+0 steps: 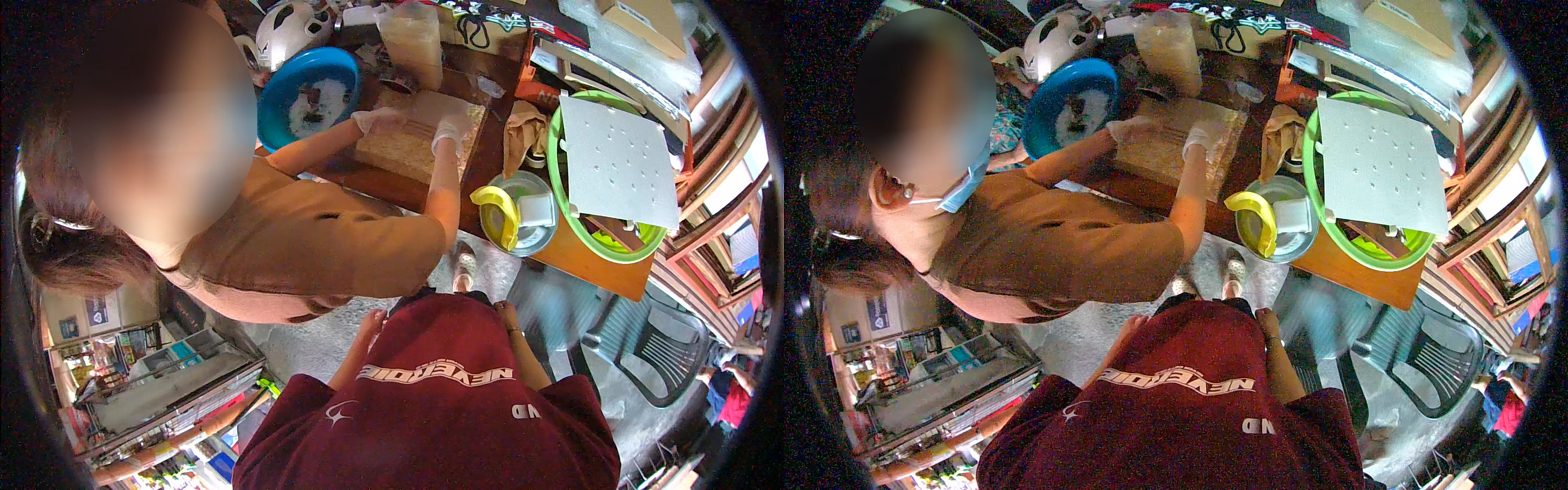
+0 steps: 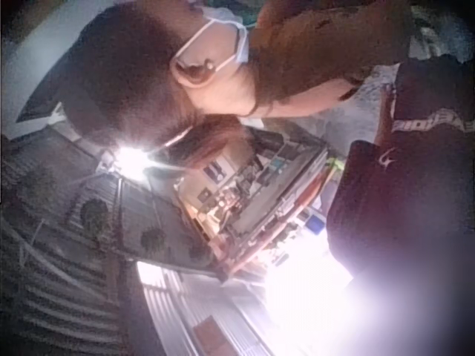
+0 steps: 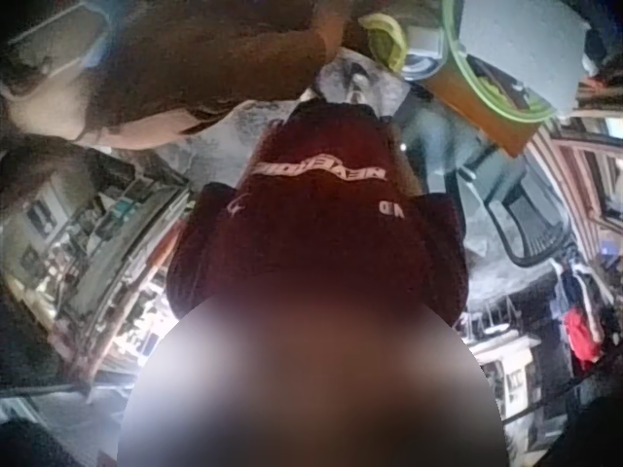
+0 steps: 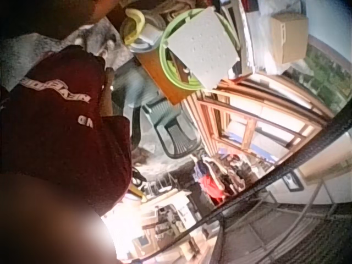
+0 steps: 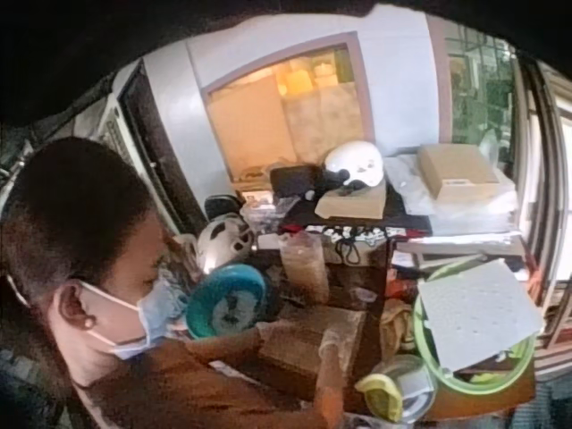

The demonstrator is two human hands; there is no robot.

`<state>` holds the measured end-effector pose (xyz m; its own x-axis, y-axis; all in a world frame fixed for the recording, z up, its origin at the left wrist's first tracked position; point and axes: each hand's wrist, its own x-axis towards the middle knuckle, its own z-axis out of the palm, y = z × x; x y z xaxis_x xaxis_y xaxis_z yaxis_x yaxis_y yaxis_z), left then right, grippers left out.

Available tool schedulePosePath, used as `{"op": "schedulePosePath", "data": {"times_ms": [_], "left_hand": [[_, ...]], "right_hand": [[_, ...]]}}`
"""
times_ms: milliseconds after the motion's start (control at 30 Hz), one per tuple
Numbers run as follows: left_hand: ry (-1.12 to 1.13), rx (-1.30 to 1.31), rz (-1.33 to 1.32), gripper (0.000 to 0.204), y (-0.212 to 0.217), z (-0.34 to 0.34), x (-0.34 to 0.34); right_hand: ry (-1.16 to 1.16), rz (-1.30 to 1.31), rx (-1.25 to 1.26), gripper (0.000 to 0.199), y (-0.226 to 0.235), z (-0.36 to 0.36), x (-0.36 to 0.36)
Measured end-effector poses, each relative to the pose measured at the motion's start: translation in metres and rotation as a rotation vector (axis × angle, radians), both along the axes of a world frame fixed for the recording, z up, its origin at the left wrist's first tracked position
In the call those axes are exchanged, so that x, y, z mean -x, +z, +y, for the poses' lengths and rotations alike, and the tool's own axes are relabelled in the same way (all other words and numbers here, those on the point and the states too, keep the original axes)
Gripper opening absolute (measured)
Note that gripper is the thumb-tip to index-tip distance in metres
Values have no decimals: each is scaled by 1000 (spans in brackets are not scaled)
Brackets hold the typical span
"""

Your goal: The person uses a utility knife to cut a circular opening in a beige plastic container lid on a wooden table. They then walk to a counter and hand the cut lid to a woman who places it into a plastic bag. The person later picks up and moves two rolls of paper.

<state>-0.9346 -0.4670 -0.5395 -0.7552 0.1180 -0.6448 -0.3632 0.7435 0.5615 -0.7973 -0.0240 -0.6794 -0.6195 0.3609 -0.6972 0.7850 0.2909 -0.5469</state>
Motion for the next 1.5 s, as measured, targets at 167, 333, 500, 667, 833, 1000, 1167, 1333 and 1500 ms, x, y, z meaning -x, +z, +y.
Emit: {"op": "schedulePosePath", "data": {"times_ms": [167, 333, 500, 667, 833, 1000, 1167, 1333, 1500], "left_hand": [[66, -1, 5, 49, -15, 2, -4], [73, -40, -75, 50, -25, -2, -1], [125, -30, -126, 49, -33, -19, -3], [33, -103, -183, 48, -9, 11, 16], [-29, 6, -45, 45, -12, -12, 10], [-1, -36, -43, 45, 16, 9, 14], [141, -84, -104, 41, 2, -6, 9], [118, -44, -165, 47, -22, -16, 13], [56, 9, -35, 48, -37, -30, 12]], "right_hand": [[49, -7, -66, 43, 24, -5, 5], [191, 50, -107, 45, 49, -6, 13], [231, 49, -95, 43, 61, -13, 24], [17, -107, -60, 40, 41, 1, 16], [57, -77, -52, 40, 48, -13, 36], [54, -78, -24, 38, 47, -7, 32], [50, -60, 3, 37, 48, -12, 35], [235, 49, -96, 39, 49, -16, 29], [162, 47, -76, 40, 37, -24, 31]]}}
